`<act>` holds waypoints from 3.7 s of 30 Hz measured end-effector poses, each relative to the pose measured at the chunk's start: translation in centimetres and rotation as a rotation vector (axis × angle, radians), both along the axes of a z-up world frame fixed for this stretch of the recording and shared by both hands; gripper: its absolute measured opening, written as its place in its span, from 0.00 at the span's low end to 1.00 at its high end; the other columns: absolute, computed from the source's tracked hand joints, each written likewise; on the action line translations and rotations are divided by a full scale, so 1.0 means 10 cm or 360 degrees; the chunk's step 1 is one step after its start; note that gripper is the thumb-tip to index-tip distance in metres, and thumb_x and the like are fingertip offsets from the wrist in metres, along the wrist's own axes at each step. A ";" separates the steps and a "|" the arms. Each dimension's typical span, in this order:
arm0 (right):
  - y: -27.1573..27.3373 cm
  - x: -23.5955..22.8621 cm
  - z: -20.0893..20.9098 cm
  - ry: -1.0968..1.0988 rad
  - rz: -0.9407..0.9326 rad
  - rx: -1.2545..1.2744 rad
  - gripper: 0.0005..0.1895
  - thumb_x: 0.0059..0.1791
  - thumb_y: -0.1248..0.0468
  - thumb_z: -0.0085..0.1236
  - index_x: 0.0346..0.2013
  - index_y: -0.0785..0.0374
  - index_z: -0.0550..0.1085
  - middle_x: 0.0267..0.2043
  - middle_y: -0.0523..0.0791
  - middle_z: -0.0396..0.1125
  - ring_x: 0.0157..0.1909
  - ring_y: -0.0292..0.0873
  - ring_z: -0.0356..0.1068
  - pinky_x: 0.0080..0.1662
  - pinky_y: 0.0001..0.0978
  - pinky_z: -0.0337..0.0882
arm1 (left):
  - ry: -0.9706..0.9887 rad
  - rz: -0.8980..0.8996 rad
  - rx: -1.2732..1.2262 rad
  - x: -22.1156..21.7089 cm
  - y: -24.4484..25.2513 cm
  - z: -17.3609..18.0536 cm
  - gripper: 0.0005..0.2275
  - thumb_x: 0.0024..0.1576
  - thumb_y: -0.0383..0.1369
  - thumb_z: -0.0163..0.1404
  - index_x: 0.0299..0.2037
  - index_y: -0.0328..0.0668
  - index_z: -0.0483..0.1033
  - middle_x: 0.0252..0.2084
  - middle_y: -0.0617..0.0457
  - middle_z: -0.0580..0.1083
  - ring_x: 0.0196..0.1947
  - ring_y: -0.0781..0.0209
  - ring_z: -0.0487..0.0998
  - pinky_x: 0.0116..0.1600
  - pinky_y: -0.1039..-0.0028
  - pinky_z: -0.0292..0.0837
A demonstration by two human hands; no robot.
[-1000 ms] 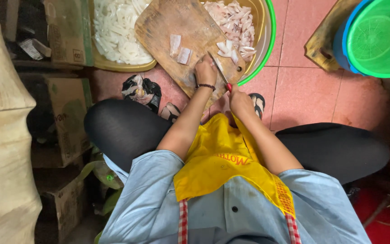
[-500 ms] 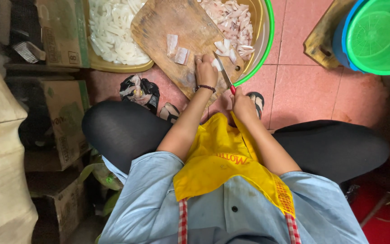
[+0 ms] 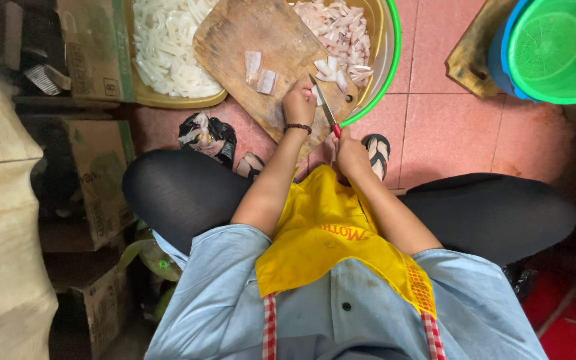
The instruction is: The person is cutting a piece of meat into smaller strips using a knife on a wooden cutting board.
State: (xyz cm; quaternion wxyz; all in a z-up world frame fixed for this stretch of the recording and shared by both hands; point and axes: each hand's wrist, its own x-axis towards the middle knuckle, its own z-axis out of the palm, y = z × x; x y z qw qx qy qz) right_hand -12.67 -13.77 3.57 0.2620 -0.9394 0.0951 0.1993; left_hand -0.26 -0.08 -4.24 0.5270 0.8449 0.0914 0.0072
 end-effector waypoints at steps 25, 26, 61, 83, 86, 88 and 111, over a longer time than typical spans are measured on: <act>-0.19 0.04 0.22 0.0040 -0.0030 -0.0172 0.14 0.57 0.57 0.47 0.48 0.66 0.63 0.31 0.66 0.70 0.37 0.72 0.71 0.39 0.65 0.67 | 0.0026 0.0015 0.0028 0.04 -0.10 -0.02 0.11 0.45 0.23 0.61 0.38 0.38 0.78 0.28 0.49 0.79 0.29 0.55 0.81 0.38 0.67 0.77; -0.21 0.02 0.15 0.0005 0.0008 -0.0054 0.14 0.57 0.57 0.47 0.48 0.66 0.63 0.30 0.66 0.69 0.36 0.72 0.70 0.39 0.65 0.67 | 0.0042 0.0021 -0.0040 0.04 -0.11 -0.03 0.11 0.45 0.23 0.61 0.37 0.38 0.78 0.28 0.50 0.79 0.28 0.57 0.82 0.38 0.69 0.78; -0.10 0.02 0.41 0.0084 -0.0053 0.0062 0.15 0.56 0.58 0.45 0.47 0.69 0.62 0.31 0.67 0.69 0.37 0.73 0.70 0.40 0.64 0.67 | -0.0038 -0.0045 0.0155 0.02 -0.16 0.01 0.06 0.49 0.23 0.59 0.33 0.40 0.77 0.29 0.47 0.79 0.31 0.50 0.82 0.40 0.63 0.76; 0.05 0.12 0.41 0.0270 -0.0056 -0.0051 0.16 0.54 0.61 0.50 0.50 0.69 0.61 0.35 0.67 0.71 0.40 0.71 0.72 0.43 0.62 0.70 | -0.0067 -0.0051 0.0194 0.07 -0.18 0.10 0.06 0.47 0.22 0.59 0.31 0.40 0.75 0.27 0.46 0.77 0.30 0.47 0.81 0.39 0.61 0.75; 0.01 0.07 0.34 0.0276 -0.0057 -0.0062 0.19 0.52 0.61 0.53 0.49 0.70 0.60 0.34 0.66 0.71 0.40 0.70 0.73 0.43 0.61 0.70 | -0.0050 -0.0067 0.0326 0.13 -0.23 0.11 0.06 0.48 0.24 0.59 0.31 0.40 0.75 0.29 0.43 0.77 0.33 0.42 0.80 0.40 0.57 0.74; 0.03 0.05 0.23 0.0243 -0.0066 -0.0056 0.18 0.53 0.61 0.54 0.48 0.70 0.60 0.35 0.65 0.72 0.40 0.70 0.73 0.42 0.61 0.70 | -0.0017 -0.0053 0.0405 0.14 -0.21 0.14 0.06 0.47 0.24 0.60 0.31 0.40 0.76 0.30 0.41 0.77 0.34 0.40 0.79 0.41 0.56 0.73; 0.16 0.22 -0.21 0.0214 -0.0116 -0.0110 0.17 0.57 0.59 0.40 0.55 0.70 0.61 0.41 0.64 0.73 0.46 0.68 0.73 0.46 0.61 0.71 | -0.0081 -0.0126 0.0620 0.14 -0.15 -0.17 0.02 0.53 0.25 0.55 0.33 0.38 0.74 0.32 0.36 0.76 0.37 0.34 0.78 0.44 0.52 0.72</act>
